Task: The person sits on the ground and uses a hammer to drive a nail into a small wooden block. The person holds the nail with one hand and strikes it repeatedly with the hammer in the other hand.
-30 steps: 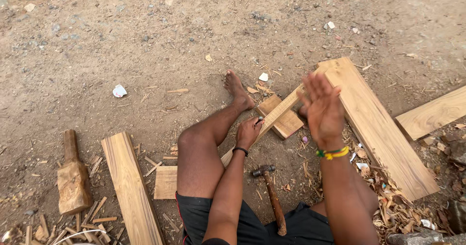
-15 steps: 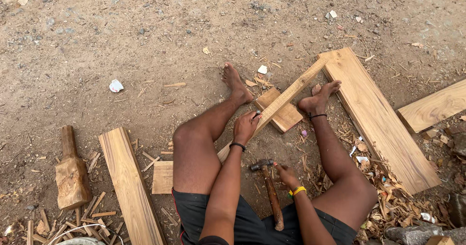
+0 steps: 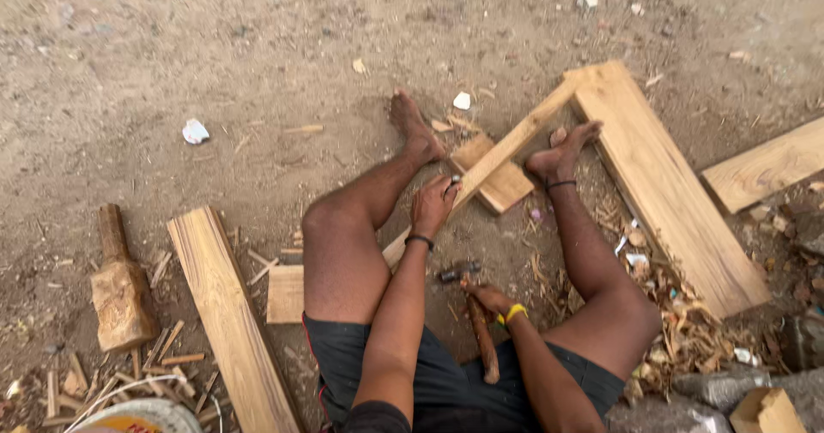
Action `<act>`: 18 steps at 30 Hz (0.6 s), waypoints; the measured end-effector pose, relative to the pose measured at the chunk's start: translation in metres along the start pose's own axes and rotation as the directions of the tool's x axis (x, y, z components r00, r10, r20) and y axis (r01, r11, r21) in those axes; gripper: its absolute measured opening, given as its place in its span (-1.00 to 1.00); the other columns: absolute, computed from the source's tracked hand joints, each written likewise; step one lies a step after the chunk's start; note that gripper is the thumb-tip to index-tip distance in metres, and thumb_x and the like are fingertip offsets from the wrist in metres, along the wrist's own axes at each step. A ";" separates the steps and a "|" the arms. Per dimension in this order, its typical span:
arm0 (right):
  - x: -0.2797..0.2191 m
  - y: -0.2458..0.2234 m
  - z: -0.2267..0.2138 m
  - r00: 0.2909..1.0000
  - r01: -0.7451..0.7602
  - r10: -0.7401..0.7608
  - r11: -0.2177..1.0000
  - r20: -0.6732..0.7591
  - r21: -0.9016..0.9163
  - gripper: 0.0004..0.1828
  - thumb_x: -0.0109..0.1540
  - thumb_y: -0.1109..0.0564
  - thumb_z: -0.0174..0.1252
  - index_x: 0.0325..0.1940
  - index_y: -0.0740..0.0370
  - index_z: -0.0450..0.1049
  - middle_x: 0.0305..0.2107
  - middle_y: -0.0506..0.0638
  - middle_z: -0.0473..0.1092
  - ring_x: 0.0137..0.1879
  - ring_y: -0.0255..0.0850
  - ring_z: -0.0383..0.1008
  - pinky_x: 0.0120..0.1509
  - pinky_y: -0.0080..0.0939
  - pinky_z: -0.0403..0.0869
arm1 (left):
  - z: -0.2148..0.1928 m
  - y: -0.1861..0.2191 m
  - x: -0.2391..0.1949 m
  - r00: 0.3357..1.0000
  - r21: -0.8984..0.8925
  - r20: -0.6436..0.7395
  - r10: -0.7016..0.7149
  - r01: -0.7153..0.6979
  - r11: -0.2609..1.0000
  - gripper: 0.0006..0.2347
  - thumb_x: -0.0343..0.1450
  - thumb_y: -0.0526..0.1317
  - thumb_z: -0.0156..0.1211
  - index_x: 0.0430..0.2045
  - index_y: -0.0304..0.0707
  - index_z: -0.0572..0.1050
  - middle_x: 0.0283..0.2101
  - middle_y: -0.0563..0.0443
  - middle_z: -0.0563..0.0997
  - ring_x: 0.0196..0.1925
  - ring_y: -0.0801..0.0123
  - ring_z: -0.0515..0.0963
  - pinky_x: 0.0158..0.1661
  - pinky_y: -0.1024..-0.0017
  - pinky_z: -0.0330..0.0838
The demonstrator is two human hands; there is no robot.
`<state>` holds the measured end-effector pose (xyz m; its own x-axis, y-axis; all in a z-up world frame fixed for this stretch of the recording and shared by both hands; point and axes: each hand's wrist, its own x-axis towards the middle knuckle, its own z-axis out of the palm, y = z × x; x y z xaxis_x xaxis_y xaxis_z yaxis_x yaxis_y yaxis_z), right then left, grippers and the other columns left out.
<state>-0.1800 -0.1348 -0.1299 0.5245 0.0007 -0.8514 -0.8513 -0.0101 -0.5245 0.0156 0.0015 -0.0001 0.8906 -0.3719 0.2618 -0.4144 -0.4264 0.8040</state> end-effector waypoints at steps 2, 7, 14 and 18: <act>0.004 0.012 0.007 1.000 0.023 -0.023 1.000 0.007 -0.001 -0.37 0.36 -0.19 0.08 0.20 0.46 0.33 -0.32 0.19 0.59 -0.32 -0.07 0.62 -0.29 -0.13 0.61 | 0.000 -0.001 -0.003 1.000 0.005 0.021 0.015 -0.015 1.000 -0.84 0.48 -0.19 0.24 -0.22 -0.28 0.61 -0.18 -0.13 0.64 -0.21 0.00 0.63 -0.18 0.13 0.48; 0.012 0.024 -0.003 0.990 0.016 -0.016 1.000 -0.141 0.000 -0.47 0.32 -0.06 0.16 0.11 0.52 0.42 -0.35 0.22 0.54 -0.39 -0.01 0.55 -0.36 -0.02 0.52 | -0.001 -0.001 -0.010 1.000 -0.137 -0.022 -0.011 0.008 0.991 -0.84 0.48 -0.23 0.20 -0.15 -0.26 0.63 -0.13 -0.13 0.66 -0.18 0.03 0.65 -0.16 0.19 0.50; -0.046 -0.008 -0.022 0.946 0.279 -0.214 0.920 -0.243 0.274 -0.60 0.31 0.20 0.12 0.19 0.41 0.30 -0.41 0.10 0.44 -0.42 -0.16 0.47 -0.38 -0.13 0.52 | 0.005 -0.013 0.001 0.997 -0.243 -0.064 0.038 -0.052 0.969 -0.87 0.47 -0.27 0.23 -0.18 -0.30 0.62 -0.17 -0.12 0.70 -0.19 0.16 0.71 -0.16 0.29 0.56; -0.134 -0.055 -0.037 0.870 0.465 -0.399 0.860 -0.288 0.213 -0.62 0.31 0.19 0.13 0.20 0.31 0.33 -0.46 -0.01 0.40 -0.45 -0.24 0.45 -0.38 -0.22 0.56 | 0.003 -0.010 -0.001 0.994 -0.159 -0.042 0.102 -0.107 0.981 -0.88 0.46 -0.28 0.23 -0.20 -0.28 0.63 -0.20 -0.10 0.71 -0.24 0.22 0.70 -0.18 0.30 0.55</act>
<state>-0.2037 -0.1715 0.0134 0.7991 -0.2832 -0.5303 -0.4900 0.2042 -0.8475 0.0186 0.0033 -0.0097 0.8510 -0.3783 0.3643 -0.4721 -0.2472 0.8462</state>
